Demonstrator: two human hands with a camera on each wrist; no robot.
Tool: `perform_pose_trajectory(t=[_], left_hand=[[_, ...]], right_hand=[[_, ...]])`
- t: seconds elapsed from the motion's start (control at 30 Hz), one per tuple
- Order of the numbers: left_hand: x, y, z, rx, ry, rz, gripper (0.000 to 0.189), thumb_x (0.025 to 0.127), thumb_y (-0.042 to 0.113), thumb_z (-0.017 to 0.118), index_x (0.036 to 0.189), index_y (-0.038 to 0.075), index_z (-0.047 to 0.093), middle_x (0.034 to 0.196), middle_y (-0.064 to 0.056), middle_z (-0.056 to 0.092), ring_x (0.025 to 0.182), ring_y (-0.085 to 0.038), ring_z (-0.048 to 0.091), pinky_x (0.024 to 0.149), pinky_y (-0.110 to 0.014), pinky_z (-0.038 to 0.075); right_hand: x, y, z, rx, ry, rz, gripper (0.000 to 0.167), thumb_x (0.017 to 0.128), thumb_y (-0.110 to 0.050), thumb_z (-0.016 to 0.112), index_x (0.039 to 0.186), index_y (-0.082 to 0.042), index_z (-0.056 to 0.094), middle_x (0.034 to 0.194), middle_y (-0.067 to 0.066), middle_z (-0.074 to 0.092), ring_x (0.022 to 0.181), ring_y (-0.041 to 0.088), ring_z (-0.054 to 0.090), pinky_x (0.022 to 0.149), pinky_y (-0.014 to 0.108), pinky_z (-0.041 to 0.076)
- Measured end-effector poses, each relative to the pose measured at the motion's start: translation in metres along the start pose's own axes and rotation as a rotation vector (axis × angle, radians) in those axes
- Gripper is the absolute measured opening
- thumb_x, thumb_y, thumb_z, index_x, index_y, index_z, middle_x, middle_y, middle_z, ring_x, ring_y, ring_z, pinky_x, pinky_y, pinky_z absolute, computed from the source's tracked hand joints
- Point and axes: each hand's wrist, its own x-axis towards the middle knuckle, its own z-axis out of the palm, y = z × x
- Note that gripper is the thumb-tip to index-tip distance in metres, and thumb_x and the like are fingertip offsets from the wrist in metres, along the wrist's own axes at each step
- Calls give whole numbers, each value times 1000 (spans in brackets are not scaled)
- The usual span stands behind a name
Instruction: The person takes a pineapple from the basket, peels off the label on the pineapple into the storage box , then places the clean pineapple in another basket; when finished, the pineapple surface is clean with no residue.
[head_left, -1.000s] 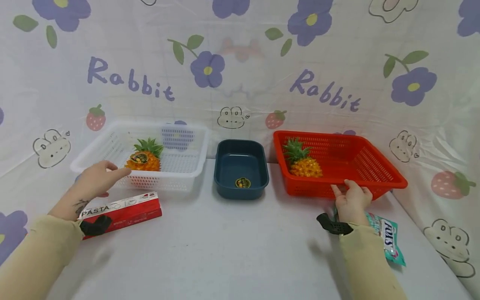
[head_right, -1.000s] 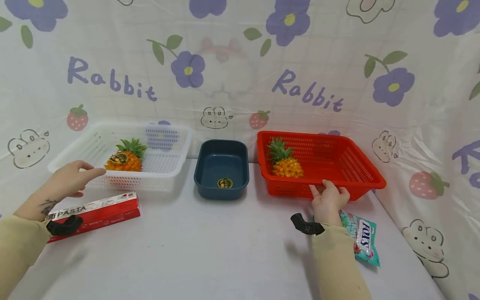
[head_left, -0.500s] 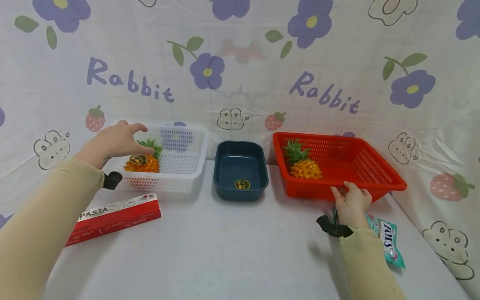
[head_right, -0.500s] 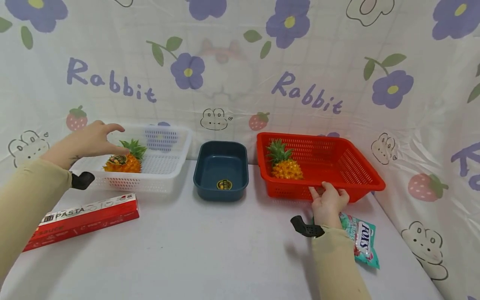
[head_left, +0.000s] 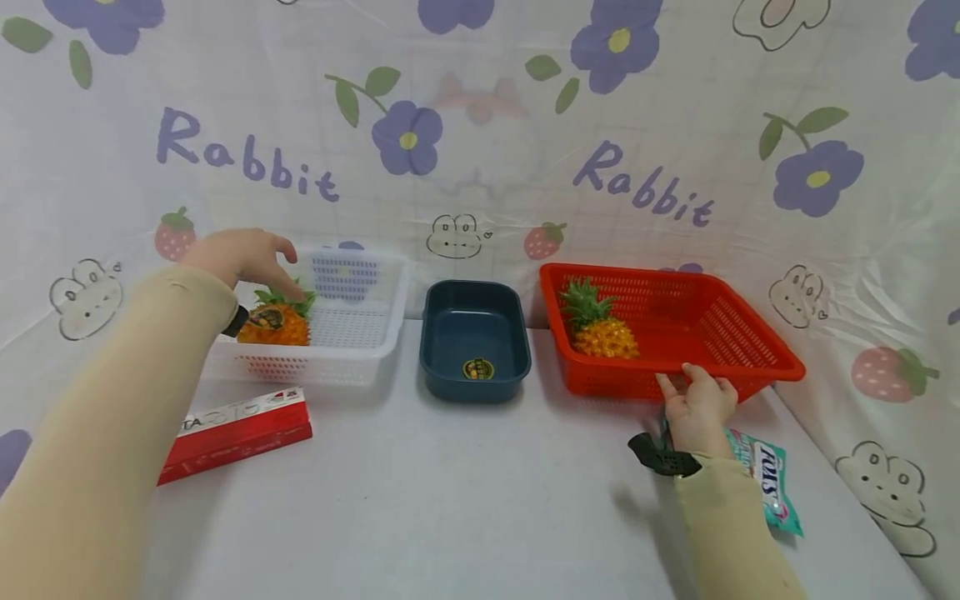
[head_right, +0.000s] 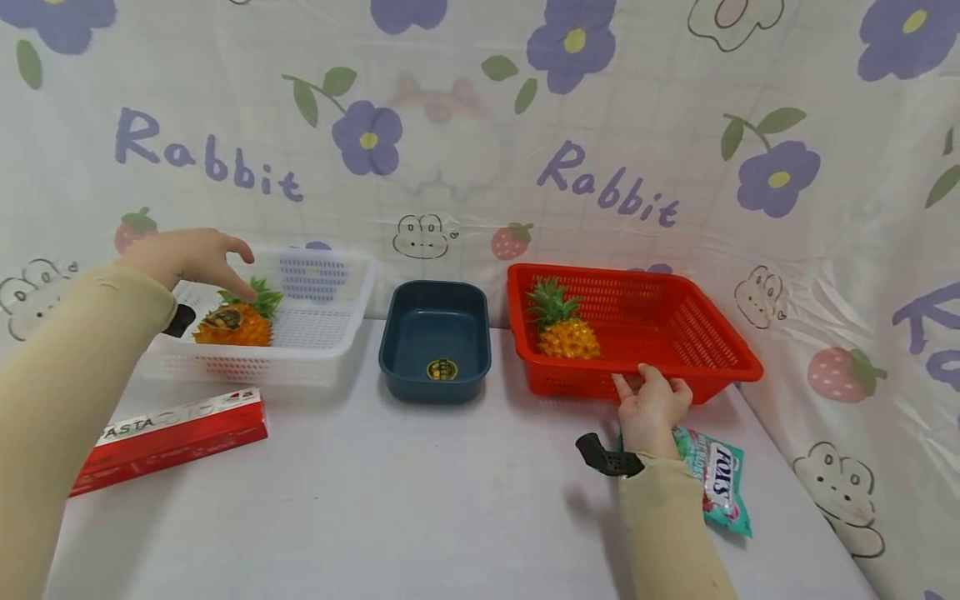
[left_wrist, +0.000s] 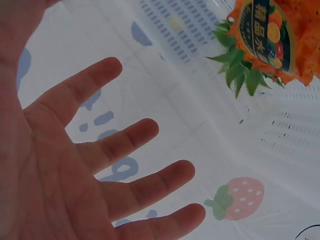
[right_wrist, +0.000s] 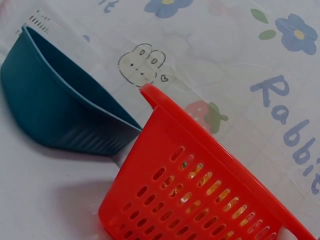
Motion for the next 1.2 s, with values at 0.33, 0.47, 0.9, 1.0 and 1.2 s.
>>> perform_pose_trajectory(t=[0.33,0.47,0.9,1.0,1.2], left_hand=[[15,-6,5,-3,-111,-17,68,72,46,70,125,9,50,129,-25,48,105,-39,49,80,-54,43],[19,-5,13,-70,-148,-52,67,70,44,74,123,10,52,127,-23,48,105,-39,46,82,-53,43],[30,0,39,-327,-214,-252,72,65,27,81,128,11,51,132,-23,37,109,-37,36,84,-48,47],[30,4,43,-223,-215,-232,75,65,28,82,131,9,50,135,-26,37,113,-40,38,87,-49,46],[21,9,51,-203,-139,-240,82,57,20,86,130,9,51,132,-30,36,112,-41,39,91,-52,44]], right_hand=[[2,-2,-3,0,-29,-5,90,88,1,56,143,-44,1,146,-11,10,128,16,33,99,40,40],[1,-1,-4,5,-33,-2,86,88,1,56,142,-45,6,144,-10,15,129,18,34,99,40,41],[1,-3,-1,24,-33,-17,85,88,1,56,141,-43,7,142,-9,16,128,17,33,99,41,40],[0,-4,-1,24,-37,-5,86,88,2,56,141,-43,6,142,-10,15,128,16,32,100,40,39],[-2,-5,-2,6,-32,-7,86,88,1,57,142,-43,6,143,-9,16,126,17,33,100,40,40]])
